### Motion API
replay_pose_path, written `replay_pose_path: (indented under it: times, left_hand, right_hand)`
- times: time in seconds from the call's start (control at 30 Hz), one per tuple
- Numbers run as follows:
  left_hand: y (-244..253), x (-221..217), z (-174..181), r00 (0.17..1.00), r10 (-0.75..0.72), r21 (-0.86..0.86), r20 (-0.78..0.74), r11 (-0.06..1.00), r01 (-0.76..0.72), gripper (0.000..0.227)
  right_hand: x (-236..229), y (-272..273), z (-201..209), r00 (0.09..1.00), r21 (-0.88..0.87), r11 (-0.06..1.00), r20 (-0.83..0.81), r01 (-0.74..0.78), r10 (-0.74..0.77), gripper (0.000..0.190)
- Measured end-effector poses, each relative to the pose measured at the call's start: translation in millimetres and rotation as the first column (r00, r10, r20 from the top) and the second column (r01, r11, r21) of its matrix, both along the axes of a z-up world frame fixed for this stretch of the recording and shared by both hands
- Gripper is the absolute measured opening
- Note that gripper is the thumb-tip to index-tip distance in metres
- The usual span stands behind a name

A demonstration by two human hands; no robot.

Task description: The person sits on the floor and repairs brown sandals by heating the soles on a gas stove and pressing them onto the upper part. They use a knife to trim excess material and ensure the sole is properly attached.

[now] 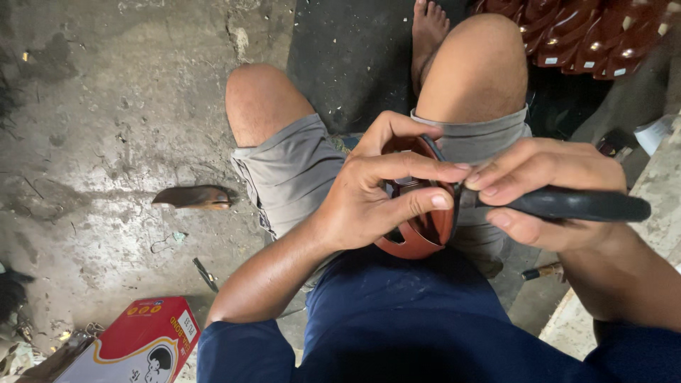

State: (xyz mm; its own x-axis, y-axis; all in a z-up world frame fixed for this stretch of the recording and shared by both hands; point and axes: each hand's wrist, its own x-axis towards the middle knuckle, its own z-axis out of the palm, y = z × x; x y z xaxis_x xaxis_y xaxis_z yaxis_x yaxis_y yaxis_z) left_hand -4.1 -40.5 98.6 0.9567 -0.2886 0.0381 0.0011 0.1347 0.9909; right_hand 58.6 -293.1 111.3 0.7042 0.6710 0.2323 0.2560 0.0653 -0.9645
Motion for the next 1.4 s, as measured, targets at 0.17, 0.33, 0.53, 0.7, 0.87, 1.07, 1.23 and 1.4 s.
replay_pose_path:
  times: [0.17,0.33,0.53,0.7,0.87,1.07,1.23,1.4]
  left_hand:
    - [5,6,16,0.999,0.004,-0.029,-0.034,1.0,-0.005,0.041]
    - [25,16,27,0.996,-0.084,-0.008,0.023,0.996,0.085,0.07]
    - [30,3,4,0.983,-0.168,0.149,0.07,0.976,0.157,0.075]
    - [26,-9,-26,0.965,-0.262,0.16,0.025,0.954,0.255,0.079]
    - [23,-25,-51,0.96,-0.279,0.133,0.038,0.953,0.272,0.073]
    - [16,-40,-65,0.953,-0.304,0.091,-0.02,0.948,0.304,0.061]
    - [13,-50,-66,0.954,-0.134,-0.114,-0.268,0.988,0.107,0.031]
    - [12,-57,-71,0.979,-0.124,-0.115,-0.163,0.988,0.106,0.022]
  right_hand:
    - [9,4,11,0.992,0.057,0.996,0.11,-0.065,0.058,0.017]
    - [1,12,22,0.986,-0.021,0.998,0.154,-0.056,0.059,0.016]
    - [-23,10,-7,0.99,-0.011,0.998,-0.127,-0.056,0.055,0.018]
    - [-34,8,-25,0.979,-0.09,0.983,-0.147,-0.159,0.144,0.015]
    - [-49,10,-48,0.957,0.01,0.996,-0.277,-0.09,0.09,0.015]
    - [-60,7,-59,0.959,-0.03,0.996,-0.272,-0.088,0.076,0.016]
    - [-63,8,-60,0.97,-0.049,0.995,-0.232,-0.087,0.073,0.014]
    - [-69,6,-64,0.949,-0.056,0.996,-0.313,-0.069,0.048,0.015]
